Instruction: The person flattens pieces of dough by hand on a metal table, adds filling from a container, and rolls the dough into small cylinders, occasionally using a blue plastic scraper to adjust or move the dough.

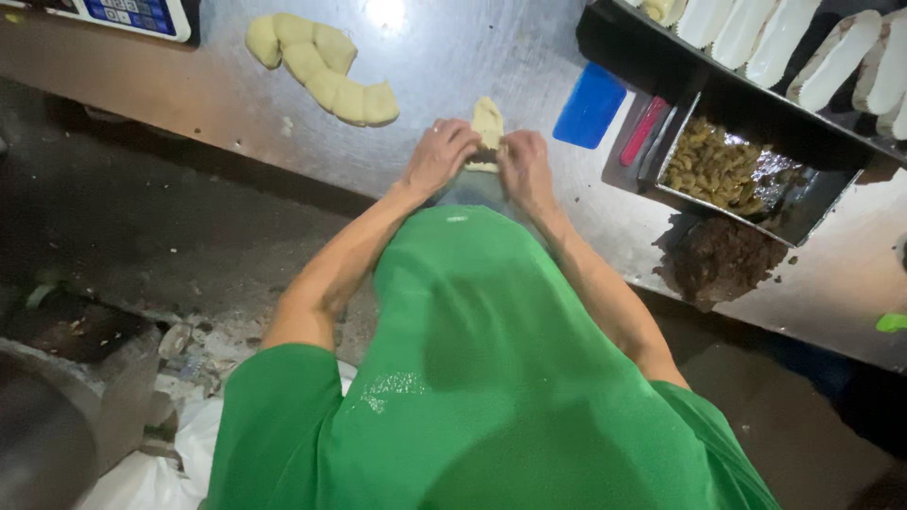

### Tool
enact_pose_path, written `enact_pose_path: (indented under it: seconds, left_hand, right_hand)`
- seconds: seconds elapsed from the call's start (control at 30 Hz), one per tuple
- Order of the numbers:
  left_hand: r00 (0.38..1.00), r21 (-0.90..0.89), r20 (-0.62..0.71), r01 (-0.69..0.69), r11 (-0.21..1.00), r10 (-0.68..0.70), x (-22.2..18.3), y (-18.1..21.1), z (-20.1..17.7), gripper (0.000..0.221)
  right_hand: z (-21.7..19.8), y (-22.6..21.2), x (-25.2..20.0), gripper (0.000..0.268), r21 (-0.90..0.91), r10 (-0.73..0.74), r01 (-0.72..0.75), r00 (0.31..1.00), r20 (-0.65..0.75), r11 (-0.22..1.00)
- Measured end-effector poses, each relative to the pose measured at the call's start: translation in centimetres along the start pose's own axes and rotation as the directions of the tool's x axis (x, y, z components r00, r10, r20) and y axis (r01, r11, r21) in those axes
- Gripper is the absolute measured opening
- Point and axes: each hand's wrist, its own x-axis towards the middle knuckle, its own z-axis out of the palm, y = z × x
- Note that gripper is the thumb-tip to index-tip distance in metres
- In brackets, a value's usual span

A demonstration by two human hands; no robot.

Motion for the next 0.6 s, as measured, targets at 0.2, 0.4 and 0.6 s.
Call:
enact_pose_path:
  seconds: [0.2,0.4,0.6]
  left_hand:
    - [0.975,0.010,0.158,-0.161,0.987,0.157,-0.3,0.3,-1.2,0.075]
    - [0.979,0.050,0.144,-0.154,0.987,0.146,0.2,-1.8,1.2,0.039]
    - [0.990,-0.005,0.046,-0.132,0.991,0.132,0.1,-1.0,0.3,0.018]
  right_hand:
    - [-0.3,-0.9,-0.9,0.053,-0.060,-0.370,0.381,0.918,0.145,0.923]
    - [1.7,1.6,-0.5,0.038,-0.097,-0.247,0.255,0.965,0.091,0.962]
    - [0.5,0.5,0.7,0.034,-0.016,-0.262,0.263,0.964,0.046,0.965]
